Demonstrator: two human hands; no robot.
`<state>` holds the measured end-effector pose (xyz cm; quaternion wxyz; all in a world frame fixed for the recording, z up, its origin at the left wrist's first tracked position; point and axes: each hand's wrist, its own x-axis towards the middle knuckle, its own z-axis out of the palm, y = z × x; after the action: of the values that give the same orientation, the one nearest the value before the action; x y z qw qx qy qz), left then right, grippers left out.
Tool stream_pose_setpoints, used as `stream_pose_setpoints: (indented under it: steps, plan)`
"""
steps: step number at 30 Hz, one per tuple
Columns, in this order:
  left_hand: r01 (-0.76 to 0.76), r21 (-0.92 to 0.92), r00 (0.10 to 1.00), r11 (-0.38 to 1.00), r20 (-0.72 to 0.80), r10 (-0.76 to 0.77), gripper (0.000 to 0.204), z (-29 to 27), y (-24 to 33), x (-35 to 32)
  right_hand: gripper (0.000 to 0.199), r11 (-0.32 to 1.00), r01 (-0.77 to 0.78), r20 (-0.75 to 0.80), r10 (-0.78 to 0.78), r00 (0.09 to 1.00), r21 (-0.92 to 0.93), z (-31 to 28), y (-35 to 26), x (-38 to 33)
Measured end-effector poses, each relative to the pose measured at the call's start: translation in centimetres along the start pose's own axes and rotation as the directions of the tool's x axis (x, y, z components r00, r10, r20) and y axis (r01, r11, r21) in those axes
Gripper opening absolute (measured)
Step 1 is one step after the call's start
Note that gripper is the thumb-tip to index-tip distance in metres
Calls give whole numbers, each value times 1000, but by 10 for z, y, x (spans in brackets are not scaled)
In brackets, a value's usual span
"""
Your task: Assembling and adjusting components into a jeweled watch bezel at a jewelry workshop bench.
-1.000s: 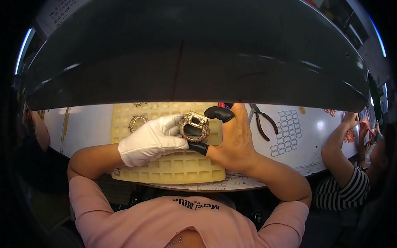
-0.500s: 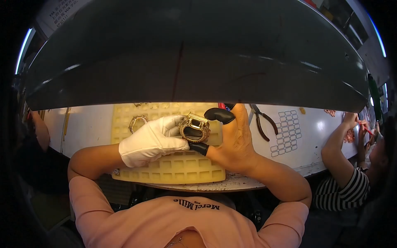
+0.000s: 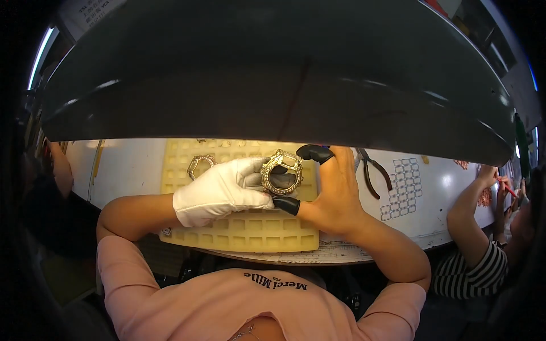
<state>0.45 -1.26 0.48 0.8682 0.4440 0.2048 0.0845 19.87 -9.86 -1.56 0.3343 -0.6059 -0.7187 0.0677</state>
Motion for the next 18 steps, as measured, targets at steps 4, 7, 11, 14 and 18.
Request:
stream_pose_setpoints:
  steps: [4,7,11,14,18]
  plan:
    - [-21,46,1000,999,-7,22,58,-3,-4,2,66,1000,2,1,-2,1000,16,0,1,0]
    - [32,118,996,992,-91,-21,55,-3,-6,3,73,999,11,55,-9,998,-39,-1,2,-1]
    - [14,273,984,962,-174,35,46,-2,-9,0,74,997,3,72,3,997,-75,-2,-3,1]
    - [0,373,980,928,-186,75,38,0,-4,-2,71,995,50,48,-46,998,-91,-1,-1,0]
    - [-10,494,967,869,-216,134,34,2,-3,-2,70,936,329,-86,-341,936,-126,4,8,2]
